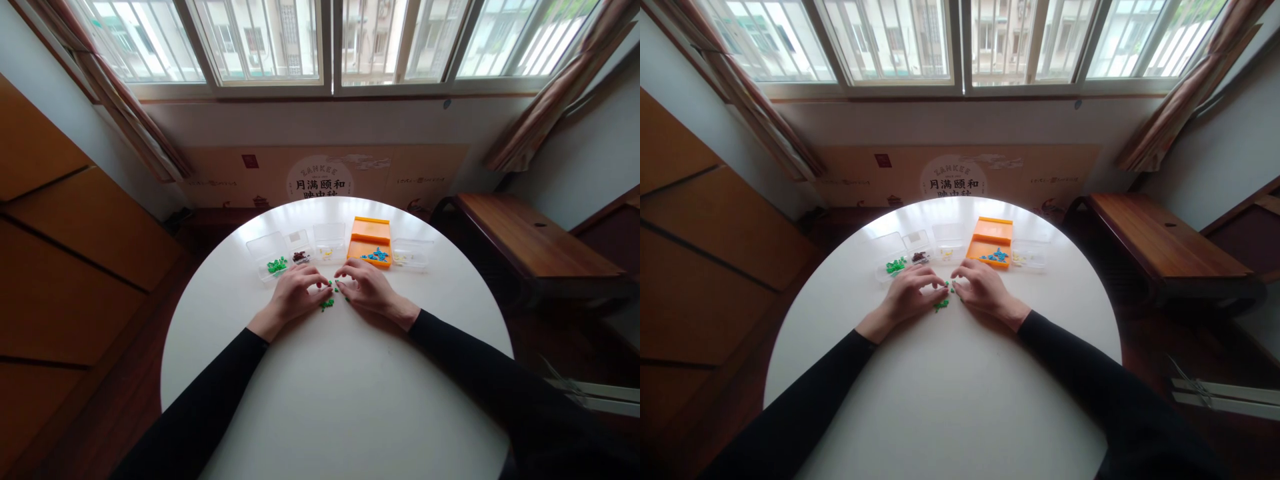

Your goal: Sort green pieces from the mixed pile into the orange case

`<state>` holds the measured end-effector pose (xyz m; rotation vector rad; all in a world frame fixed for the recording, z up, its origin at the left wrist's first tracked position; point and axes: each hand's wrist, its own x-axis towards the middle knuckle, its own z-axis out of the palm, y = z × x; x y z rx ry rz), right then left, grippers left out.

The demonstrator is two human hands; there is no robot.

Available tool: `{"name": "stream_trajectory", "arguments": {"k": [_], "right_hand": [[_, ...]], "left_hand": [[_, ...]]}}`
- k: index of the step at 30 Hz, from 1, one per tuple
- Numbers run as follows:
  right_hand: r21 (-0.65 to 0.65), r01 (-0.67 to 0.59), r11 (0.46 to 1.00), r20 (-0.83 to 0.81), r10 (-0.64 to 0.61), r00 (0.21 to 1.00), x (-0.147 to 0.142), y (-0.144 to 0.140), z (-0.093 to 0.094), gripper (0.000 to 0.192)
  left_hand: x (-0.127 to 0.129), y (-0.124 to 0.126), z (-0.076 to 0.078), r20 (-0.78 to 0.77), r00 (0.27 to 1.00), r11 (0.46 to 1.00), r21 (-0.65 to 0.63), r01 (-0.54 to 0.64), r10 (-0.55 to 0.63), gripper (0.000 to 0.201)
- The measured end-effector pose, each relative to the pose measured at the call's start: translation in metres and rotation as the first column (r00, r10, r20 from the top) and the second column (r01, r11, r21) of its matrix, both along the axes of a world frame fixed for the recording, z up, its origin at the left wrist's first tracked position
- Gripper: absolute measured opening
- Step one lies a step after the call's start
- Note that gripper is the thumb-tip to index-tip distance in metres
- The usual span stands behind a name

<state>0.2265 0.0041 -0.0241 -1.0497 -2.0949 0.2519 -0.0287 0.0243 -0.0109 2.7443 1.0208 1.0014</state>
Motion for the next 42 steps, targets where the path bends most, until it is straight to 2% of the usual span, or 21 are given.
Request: {"name": "stream_trajectory", "arguments": {"k": [9,19,24,34,38,42], "right_hand": [[0.010,-0.003,1.000,0.064,0.002,0.998,-0.002,0.004,-0.004,0.007],[-0.018,-0.001,1.000,0.030,0.002,1.000,-0.001,0.002,-0.002,0.004],[-0.039,0.003,0.999,0.011,-0.002,1.000,-0.001,0.002,0.000,0.005],[-0.065,0.001,0.998,0.006,-0.001,1.000,-0.001,-0.002,0.005,0.004],[-0.079,0.003,0.997,0.000,-0.003,1.000,0.001,-0.002,0.003,0.005],[-0.092,0.010,0.996,-0.014,-0.012,1.000,0.002,-0.002,0.001,0.005]], "left_hand": [[-0.002,0.002,-0.003,-0.013,1.000,1.000,-0.014,-0.006,0.006,0.017],[0.001,-0.001,0.000,-0.021,1.000,1.000,-0.017,-0.021,0.020,0.017],[0.003,-0.003,0.002,-0.014,0.998,0.998,-0.021,-0.066,0.066,0.014],[0.004,0.001,-0.003,-0.025,1.000,1.000,-0.012,-0.013,0.013,0.015],[0.002,0.002,0.001,0.008,0.995,0.995,0.003,-0.095,0.095,0.017],[-0.011,0.011,0.006,0.068,0.958,0.960,0.016,-0.279,0.277,0.017]]}}
